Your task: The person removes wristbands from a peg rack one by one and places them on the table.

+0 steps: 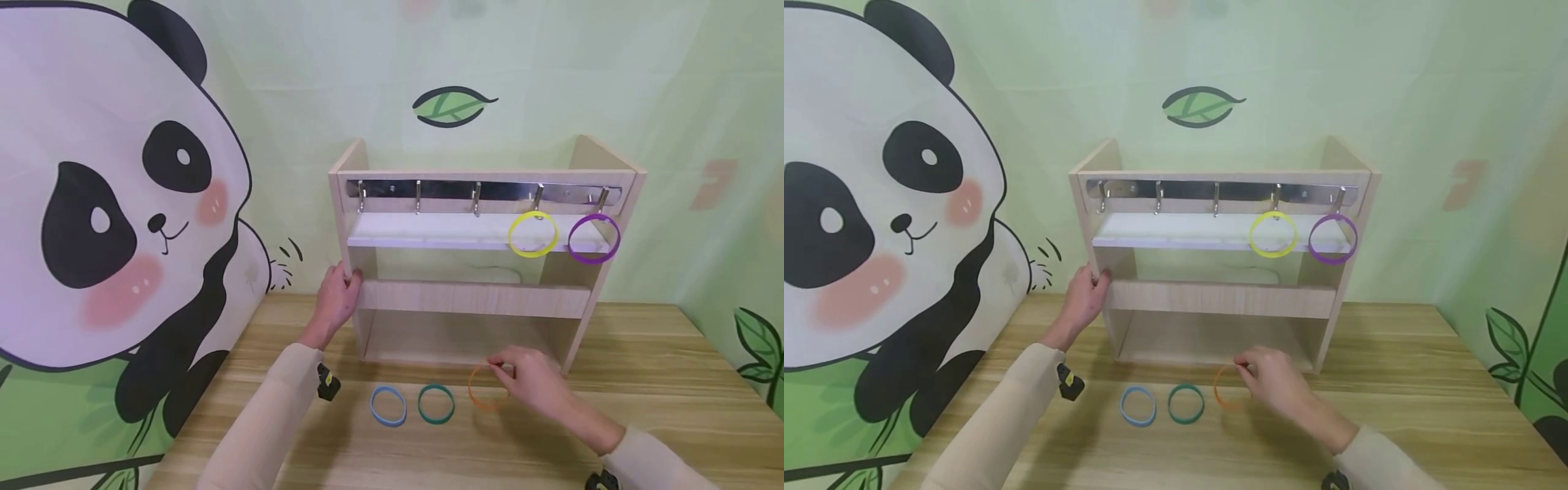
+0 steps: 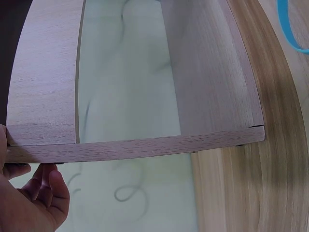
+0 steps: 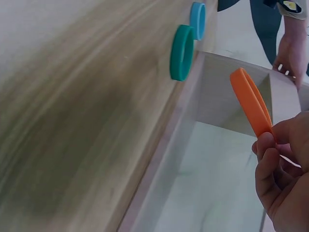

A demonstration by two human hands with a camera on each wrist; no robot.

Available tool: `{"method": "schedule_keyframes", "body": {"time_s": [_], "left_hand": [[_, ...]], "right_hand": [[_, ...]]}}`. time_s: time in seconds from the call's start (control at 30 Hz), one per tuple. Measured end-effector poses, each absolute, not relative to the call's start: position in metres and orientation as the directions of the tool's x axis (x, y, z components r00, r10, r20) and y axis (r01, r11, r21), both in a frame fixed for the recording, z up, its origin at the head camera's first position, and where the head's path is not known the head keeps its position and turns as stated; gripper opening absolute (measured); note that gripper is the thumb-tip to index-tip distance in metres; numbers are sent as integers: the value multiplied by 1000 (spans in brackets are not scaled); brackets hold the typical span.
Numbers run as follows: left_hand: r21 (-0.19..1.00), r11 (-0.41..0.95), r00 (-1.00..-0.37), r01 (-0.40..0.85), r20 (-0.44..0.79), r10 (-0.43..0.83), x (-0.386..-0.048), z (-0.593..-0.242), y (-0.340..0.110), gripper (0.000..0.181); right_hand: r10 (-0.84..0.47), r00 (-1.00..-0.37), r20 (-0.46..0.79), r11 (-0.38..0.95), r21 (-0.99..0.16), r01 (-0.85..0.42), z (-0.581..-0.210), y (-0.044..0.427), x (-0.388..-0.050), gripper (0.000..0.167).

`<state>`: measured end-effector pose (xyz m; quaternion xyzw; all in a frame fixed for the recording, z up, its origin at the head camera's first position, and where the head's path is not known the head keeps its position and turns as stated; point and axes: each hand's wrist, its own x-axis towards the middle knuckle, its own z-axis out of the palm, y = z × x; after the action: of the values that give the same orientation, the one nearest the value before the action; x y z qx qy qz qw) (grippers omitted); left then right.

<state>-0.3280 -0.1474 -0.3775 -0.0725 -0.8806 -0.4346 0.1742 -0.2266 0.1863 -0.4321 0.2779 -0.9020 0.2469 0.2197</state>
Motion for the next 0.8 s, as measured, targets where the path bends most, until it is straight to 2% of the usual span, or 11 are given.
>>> {"method": "schedule_keyframes", "body": {"time_s": [0.23, 0.57, 0.8], "left_hand": [[749, 608, -933, 265, 357, -33, -328, -378, -147, 45], [757, 597, -937, 266, 349, -26, -328, -377, -147, 45], [758, 592, -933, 273, 359, -29, -328, -378, -147, 44]], "right_hand": [[-415, -756, 506, 682, -376, -627, -447, 188, -229, 10], [-451, -760, 469, 674, -379, -634, -462, 188, -228, 6], [-451, -795, 407, 675, -427, -602, -470, 190, -227, 5]]}}
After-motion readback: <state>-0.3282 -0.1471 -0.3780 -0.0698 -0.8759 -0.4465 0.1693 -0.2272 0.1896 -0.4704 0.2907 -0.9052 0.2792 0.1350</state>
